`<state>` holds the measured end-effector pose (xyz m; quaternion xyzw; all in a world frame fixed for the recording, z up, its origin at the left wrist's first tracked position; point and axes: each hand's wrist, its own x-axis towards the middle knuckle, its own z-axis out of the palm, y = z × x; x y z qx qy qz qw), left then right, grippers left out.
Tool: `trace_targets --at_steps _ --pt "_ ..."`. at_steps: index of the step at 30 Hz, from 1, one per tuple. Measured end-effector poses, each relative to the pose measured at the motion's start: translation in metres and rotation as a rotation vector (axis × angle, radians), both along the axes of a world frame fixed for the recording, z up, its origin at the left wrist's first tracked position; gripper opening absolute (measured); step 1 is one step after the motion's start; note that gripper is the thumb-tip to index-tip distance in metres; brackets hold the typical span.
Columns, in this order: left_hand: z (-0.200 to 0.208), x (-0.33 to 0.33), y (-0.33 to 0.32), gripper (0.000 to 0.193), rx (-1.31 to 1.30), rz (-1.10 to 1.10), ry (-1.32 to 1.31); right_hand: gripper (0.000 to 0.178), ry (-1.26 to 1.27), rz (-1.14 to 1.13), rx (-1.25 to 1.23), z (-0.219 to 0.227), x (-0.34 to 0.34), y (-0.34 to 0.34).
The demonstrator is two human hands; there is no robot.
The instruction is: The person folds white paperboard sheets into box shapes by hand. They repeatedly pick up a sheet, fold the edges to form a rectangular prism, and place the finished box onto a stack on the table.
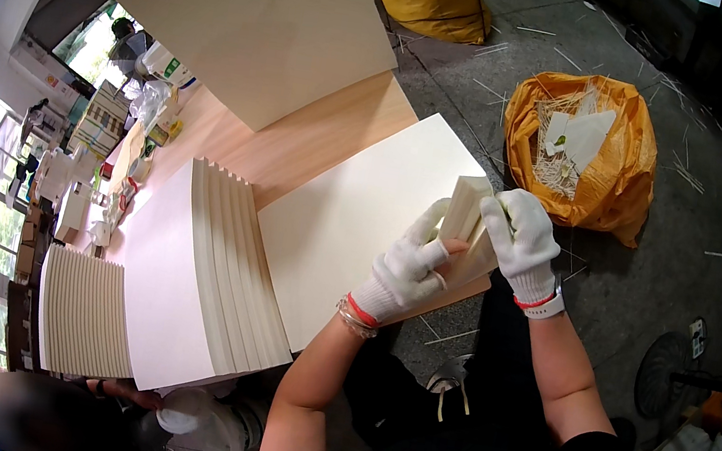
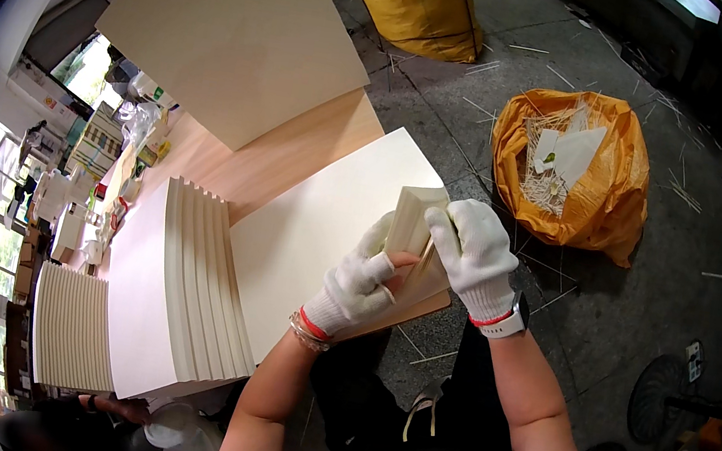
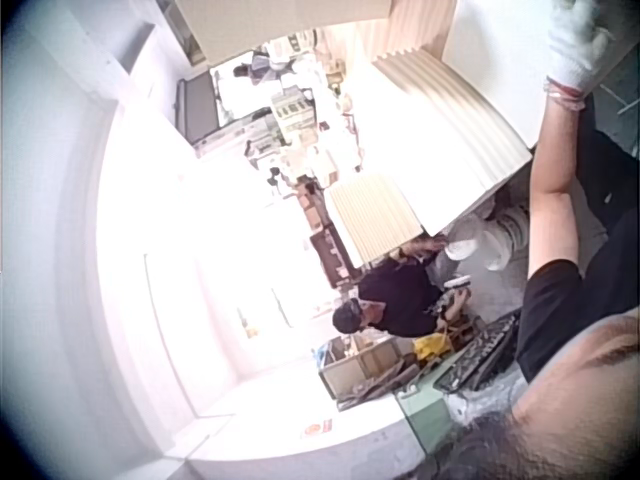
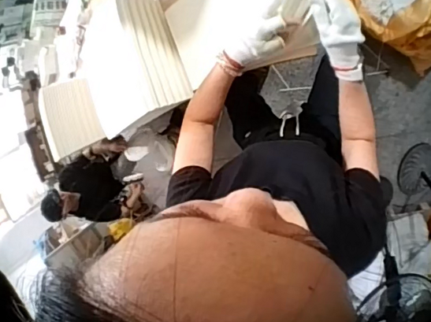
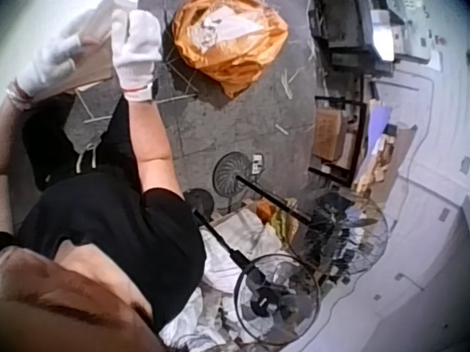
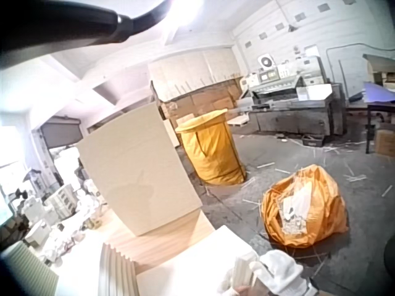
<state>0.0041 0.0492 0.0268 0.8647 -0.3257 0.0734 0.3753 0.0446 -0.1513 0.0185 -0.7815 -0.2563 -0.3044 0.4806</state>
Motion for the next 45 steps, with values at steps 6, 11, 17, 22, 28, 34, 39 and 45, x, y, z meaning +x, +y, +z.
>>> trace_targets --at_steps 6,11,17,22,28,34,39,45 --pt "-0.002 -0.006 -0.004 0.044 -0.111 0.091 0.097 0.01 -0.023 -0.008 -0.01 0.005 -0.001 0.0" --pt "-0.004 -0.007 -0.002 0.044 -0.096 0.081 0.055 0.013 0.088 0.032 0.06 0.005 -0.003 -0.002" --pt "-0.004 0.003 -0.001 0.042 -0.023 -0.014 -0.124 0.011 0.036 0.008 0.062 0.003 -0.001 0.0" --pt "0.005 -0.005 -0.009 0.041 -0.149 0.063 0.062 0.008 0.002 -0.008 0.048 0.0 0.0 0.0" --pt "-0.001 -0.005 -0.006 0.042 -0.14 0.091 0.049 0.007 0.074 0.027 0.074 -0.003 0.0 -0.003" --pt "-0.007 0.003 -0.002 0.039 -0.042 0.001 -0.048 0.008 -0.001 0.012 0.045 0.003 -0.001 -0.002" --pt "0.005 -0.002 -0.007 0.035 -0.085 0.049 0.012 0.009 0.049 0.003 0.075 0.003 -0.001 -0.001" --pt "0.0 -0.002 -0.004 0.039 -0.096 0.082 0.01 0.012 0.079 0.0 0.094 0.003 -0.003 -0.001"
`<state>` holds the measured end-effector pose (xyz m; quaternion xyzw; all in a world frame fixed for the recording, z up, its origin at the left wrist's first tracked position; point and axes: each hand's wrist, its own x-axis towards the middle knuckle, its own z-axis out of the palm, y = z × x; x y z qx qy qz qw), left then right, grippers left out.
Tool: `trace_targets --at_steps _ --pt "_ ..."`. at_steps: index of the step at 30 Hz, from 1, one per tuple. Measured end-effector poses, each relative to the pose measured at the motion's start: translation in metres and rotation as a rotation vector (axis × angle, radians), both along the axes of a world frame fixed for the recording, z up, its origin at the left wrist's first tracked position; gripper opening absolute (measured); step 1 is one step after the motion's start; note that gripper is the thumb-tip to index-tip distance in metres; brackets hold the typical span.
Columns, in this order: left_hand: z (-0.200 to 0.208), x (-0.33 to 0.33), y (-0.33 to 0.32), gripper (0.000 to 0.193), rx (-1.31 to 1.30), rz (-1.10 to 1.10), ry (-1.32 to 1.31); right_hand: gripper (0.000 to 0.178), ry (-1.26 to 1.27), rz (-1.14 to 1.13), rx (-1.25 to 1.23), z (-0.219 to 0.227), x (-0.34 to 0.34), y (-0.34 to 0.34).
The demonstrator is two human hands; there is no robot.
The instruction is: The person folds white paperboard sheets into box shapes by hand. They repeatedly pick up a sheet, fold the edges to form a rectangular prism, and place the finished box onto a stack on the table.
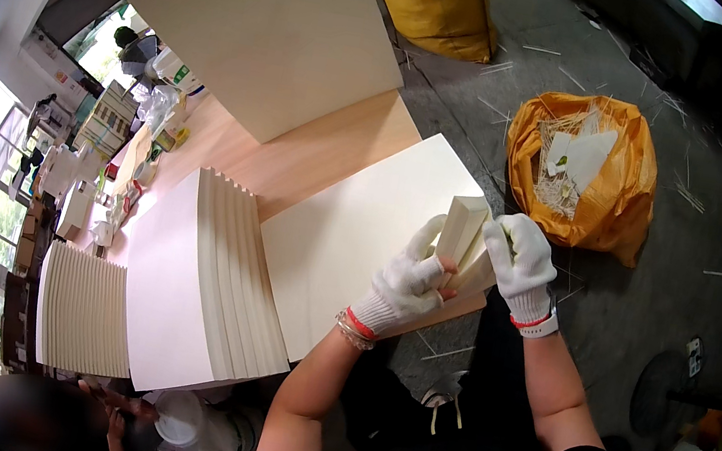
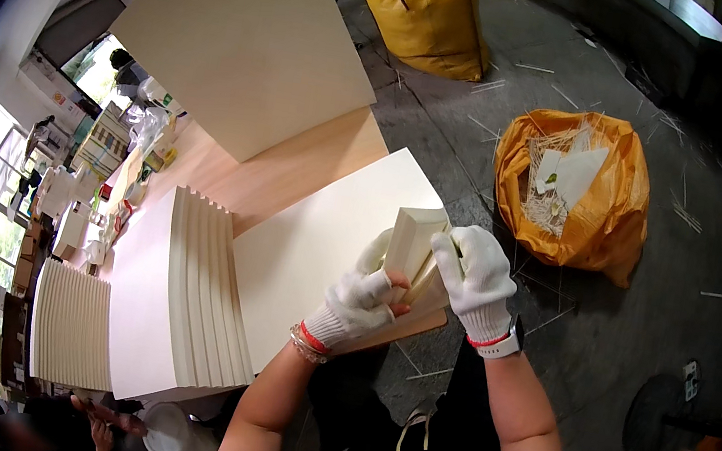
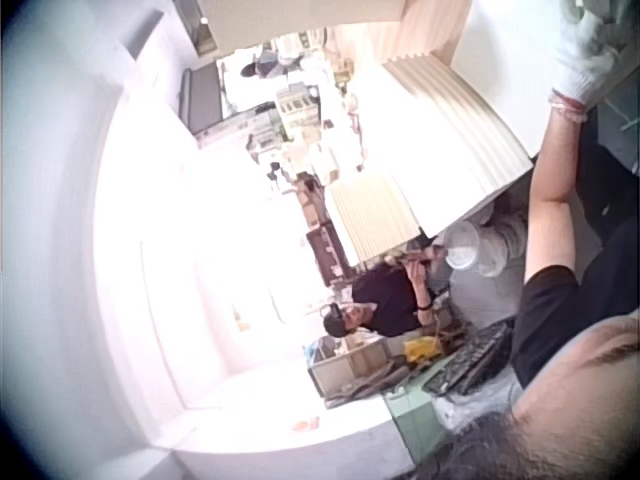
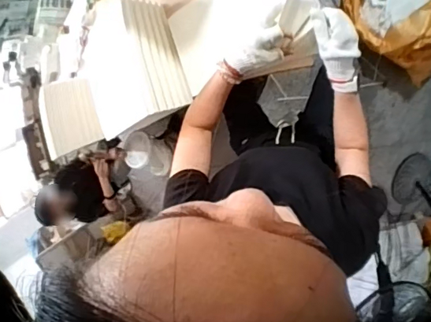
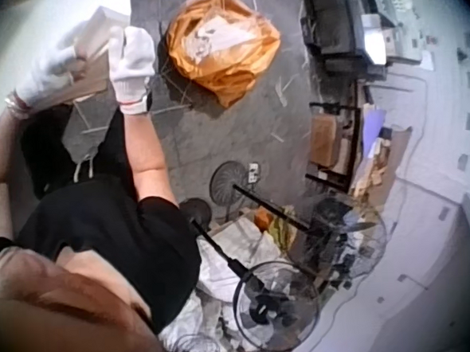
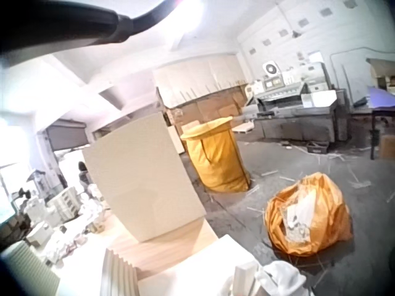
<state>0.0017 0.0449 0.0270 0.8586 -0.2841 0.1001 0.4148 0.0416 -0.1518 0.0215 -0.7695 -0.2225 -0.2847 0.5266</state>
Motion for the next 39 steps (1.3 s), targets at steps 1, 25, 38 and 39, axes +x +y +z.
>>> trace_targets --at_steps 1,25,38,39 --pt "-0.001 0.0 0.0 0.039 -0.017 -0.01 -0.024 0.013 0.015 0.004 0.022 -0.002 -0.001 0.001" --pt "-0.009 -0.027 0.006 0.039 0.357 0.388 -0.449 0.03 -0.204 0.363 -0.573 -0.039 -0.069 0.066" --pt "0.082 -0.091 0.095 0.051 -0.472 0.836 -0.621 0.063 -0.514 0.641 -0.703 -0.03 -0.134 0.144" --pt "0.083 -0.092 0.102 0.049 -0.512 0.85 -0.596 0.063 -0.519 0.655 -0.709 -0.029 -0.134 0.143"
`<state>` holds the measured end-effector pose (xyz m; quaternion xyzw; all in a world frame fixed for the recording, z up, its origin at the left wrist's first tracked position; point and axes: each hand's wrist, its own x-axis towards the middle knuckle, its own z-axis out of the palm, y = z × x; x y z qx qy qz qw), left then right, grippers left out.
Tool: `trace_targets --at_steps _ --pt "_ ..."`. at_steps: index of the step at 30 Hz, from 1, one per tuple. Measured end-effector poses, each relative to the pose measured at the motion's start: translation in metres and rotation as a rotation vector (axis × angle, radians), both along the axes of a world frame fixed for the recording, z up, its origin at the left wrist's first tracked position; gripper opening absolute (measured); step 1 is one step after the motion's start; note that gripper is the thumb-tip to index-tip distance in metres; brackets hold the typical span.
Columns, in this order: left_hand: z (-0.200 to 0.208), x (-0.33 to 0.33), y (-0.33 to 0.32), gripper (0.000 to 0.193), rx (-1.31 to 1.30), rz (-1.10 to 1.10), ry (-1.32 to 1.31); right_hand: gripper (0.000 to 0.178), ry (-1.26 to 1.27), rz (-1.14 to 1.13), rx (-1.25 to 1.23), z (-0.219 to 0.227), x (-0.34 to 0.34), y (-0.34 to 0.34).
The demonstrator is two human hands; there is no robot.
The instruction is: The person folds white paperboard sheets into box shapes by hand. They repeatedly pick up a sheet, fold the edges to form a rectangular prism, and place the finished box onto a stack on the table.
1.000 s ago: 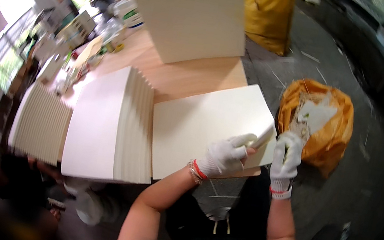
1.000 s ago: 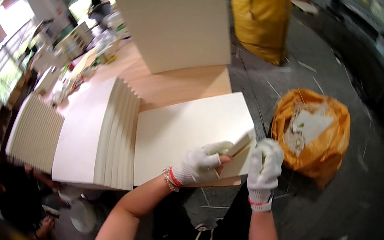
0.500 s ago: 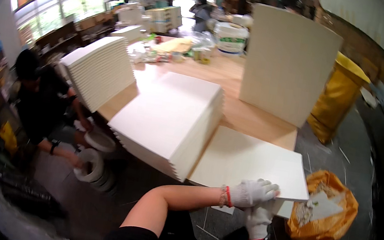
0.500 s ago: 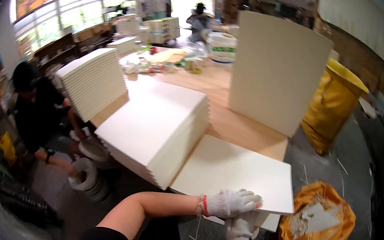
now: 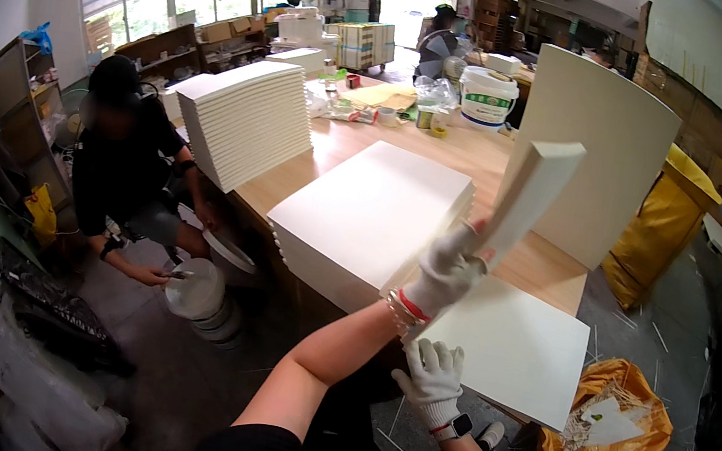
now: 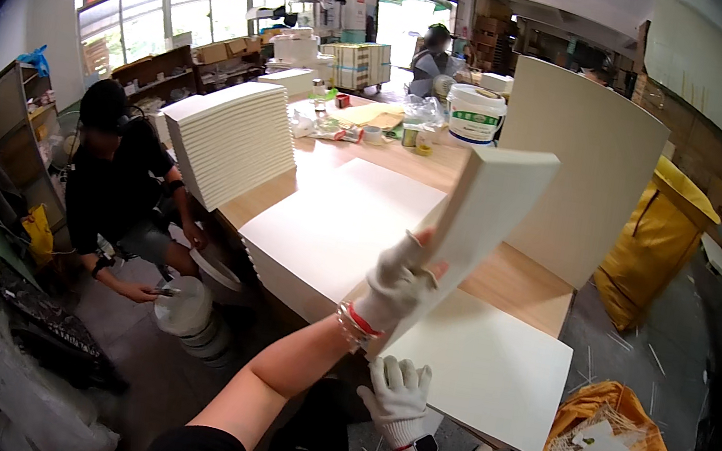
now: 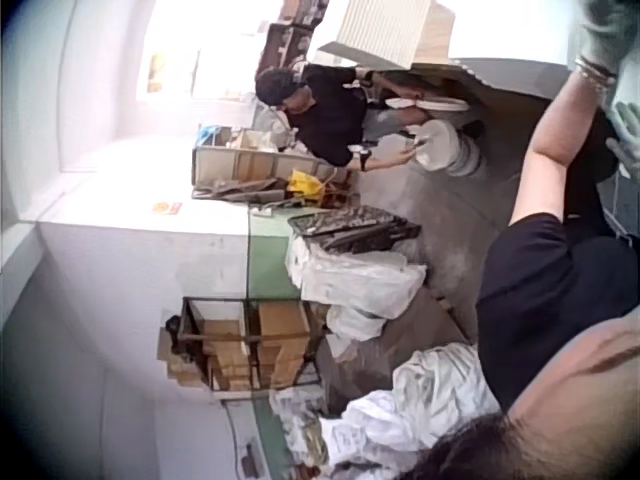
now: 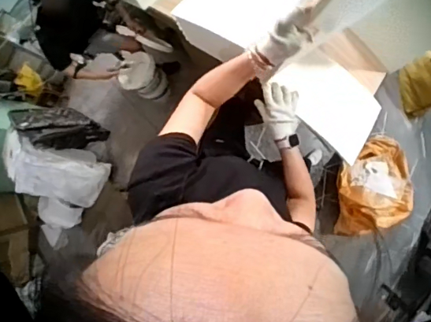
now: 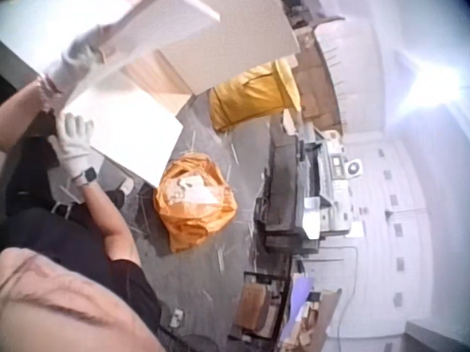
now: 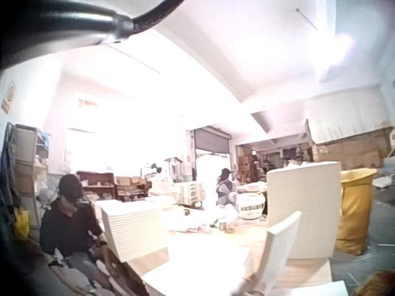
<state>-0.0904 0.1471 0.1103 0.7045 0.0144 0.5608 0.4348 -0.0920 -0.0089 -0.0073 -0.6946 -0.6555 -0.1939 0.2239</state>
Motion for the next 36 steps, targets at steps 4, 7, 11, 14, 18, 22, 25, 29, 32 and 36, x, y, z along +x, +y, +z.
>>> trace_targets --at_steps 4,7,11,14,18,22,25,29,32,36 --pt "0.046 -0.014 -0.001 0.05 -0.135 -0.018 -0.068 0.061 -0.051 0.006 -0.028 0.0 -0.002 -0.004" --pt "0.08 -0.027 0.006 0.05 -0.084 -0.009 -0.16 0.058 0.004 0.025 -0.049 0.003 -0.004 -0.004" --pt "0.109 -0.039 -0.008 0.05 -0.002 0.103 -0.408 0.062 0.477 0.01 0.022 0.004 0.009 -0.004" --pt "0.112 -0.051 -0.031 0.053 0.336 0.361 -0.455 0.073 0.617 0.086 0.37 0.052 0.024 0.014" --pt "0.117 -0.036 -0.039 0.056 0.638 0.309 -0.391 0.065 0.95 0.614 0.484 0.102 0.032 0.061" --pt "0.129 0.011 -0.031 0.066 0.835 0.677 -0.331 0.05 1.776 1.727 0.187 0.052 0.08 0.118" --pt "0.136 0.015 -0.024 0.07 0.819 0.786 0.141 0.044 1.783 1.265 0.395 0.044 0.073 0.129" --pt "0.093 -0.01 0.053 0.071 0.247 0.013 0.434 0.038 1.789 0.523 0.472 0.114 0.025 0.147" --pt "0.056 -0.086 0.122 0.052 0.245 0.244 0.73 0.036 1.944 0.287 0.111 0.081 0.058 0.166" --pt "0.025 -0.21 0.185 0.041 0.154 0.58 1.006 0.029 1.838 0.371 0.155 0.113 0.024 0.136"
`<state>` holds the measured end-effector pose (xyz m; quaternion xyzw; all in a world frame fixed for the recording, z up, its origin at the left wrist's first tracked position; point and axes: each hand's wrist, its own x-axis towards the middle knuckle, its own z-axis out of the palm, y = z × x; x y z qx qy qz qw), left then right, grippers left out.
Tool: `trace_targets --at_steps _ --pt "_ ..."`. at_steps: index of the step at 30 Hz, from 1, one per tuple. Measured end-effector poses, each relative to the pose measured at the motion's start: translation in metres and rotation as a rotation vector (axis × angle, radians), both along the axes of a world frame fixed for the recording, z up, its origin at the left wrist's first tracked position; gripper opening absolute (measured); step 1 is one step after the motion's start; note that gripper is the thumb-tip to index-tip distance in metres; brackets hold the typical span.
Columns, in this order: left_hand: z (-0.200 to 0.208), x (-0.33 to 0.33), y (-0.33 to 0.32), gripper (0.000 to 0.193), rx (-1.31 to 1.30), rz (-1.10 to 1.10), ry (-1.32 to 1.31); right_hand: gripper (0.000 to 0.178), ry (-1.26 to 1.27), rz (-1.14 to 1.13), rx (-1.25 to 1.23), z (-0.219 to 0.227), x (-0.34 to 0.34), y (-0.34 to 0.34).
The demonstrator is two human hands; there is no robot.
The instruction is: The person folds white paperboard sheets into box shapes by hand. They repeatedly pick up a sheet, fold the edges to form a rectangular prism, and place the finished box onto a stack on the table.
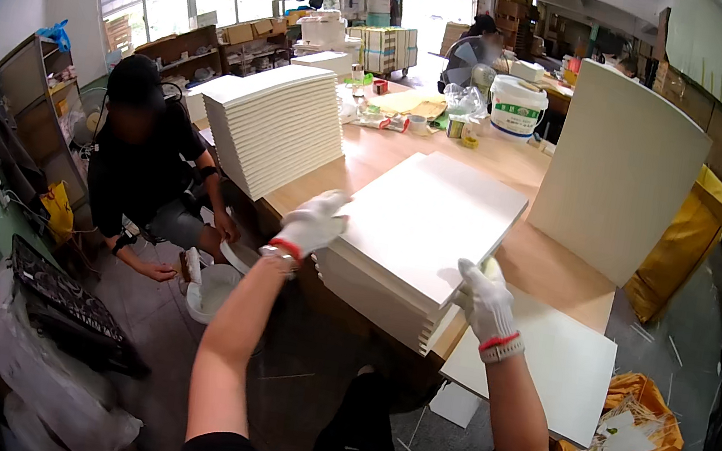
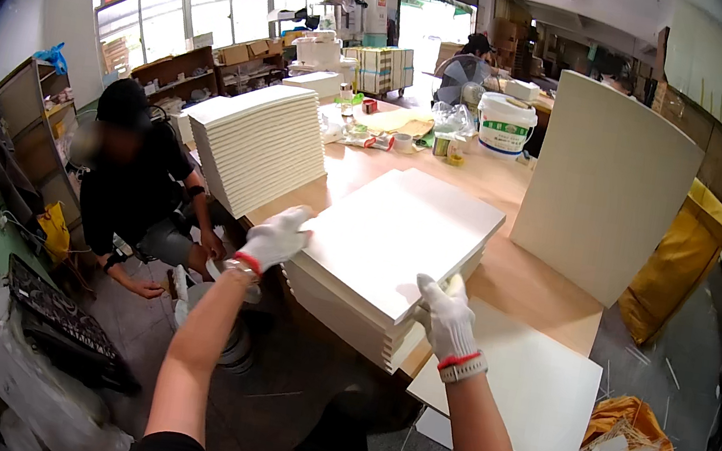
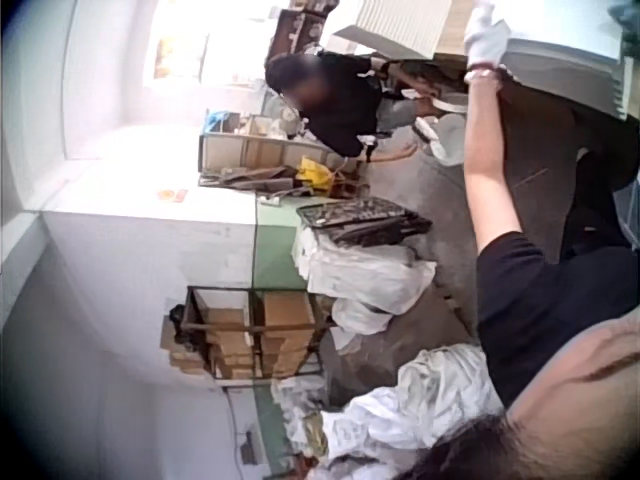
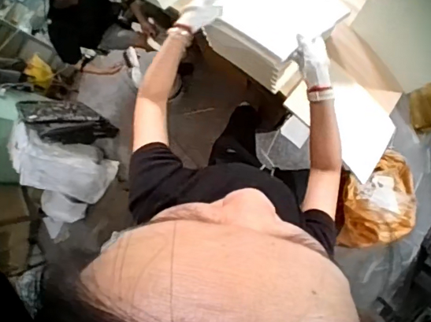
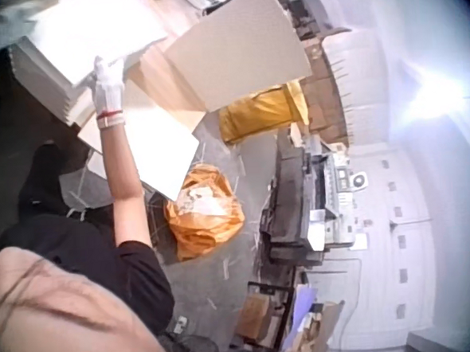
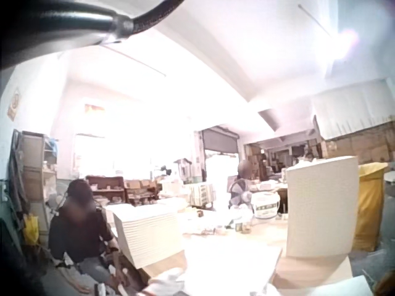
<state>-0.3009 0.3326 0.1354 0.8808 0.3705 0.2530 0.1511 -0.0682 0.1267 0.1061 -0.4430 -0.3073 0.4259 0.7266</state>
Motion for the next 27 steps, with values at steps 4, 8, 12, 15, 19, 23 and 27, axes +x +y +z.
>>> trace_targets --at_steps 4,8,12,15,19,23,27 --pt "-0.034 -0.049 0.019 0.035 -0.339 -0.132 -0.188 0.051 -0.432 -0.083 -0.14 -0.008 -0.011 -0.038" --pt "-0.035 -0.051 0.023 0.044 -0.371 -0.1 -0.182 0.07 -1.177 -0.336 -0.036 -0.023 -0.034 -0.053" --pt "-0.053 -0.054 0.035 0.033 -0.383 -0.118 -0.335 0.068 -1.362 -0.408 -0.014 -0.028 -0.036 -0.045" --pt "-0.065 -0.056 0.046 0.024 -0.254 -0.146 -0.381 0.066 -1.396 -0.39 -0.035 -0.028 -0.036 -0.043" --pt "-0.072 -0.058 0.047 0.021 -0.211 -0.193 -0.467 0.064 -1.364 -0.355 -0.014 -0.026 -0.034 -0.04" --pt "-0.075 -0.06 0.05 0.025 -0.216 -0.293 -0.526 0.063 -1.337 -0.347 -0.011 -0.024 -0.033 -0.039" --pt "-0.082 -0.065 0.054 0.03 -0.365 -0.324 -0.608 0.061 -1.338 -0.368 0.015 -0.025 -0.034 -0.039"
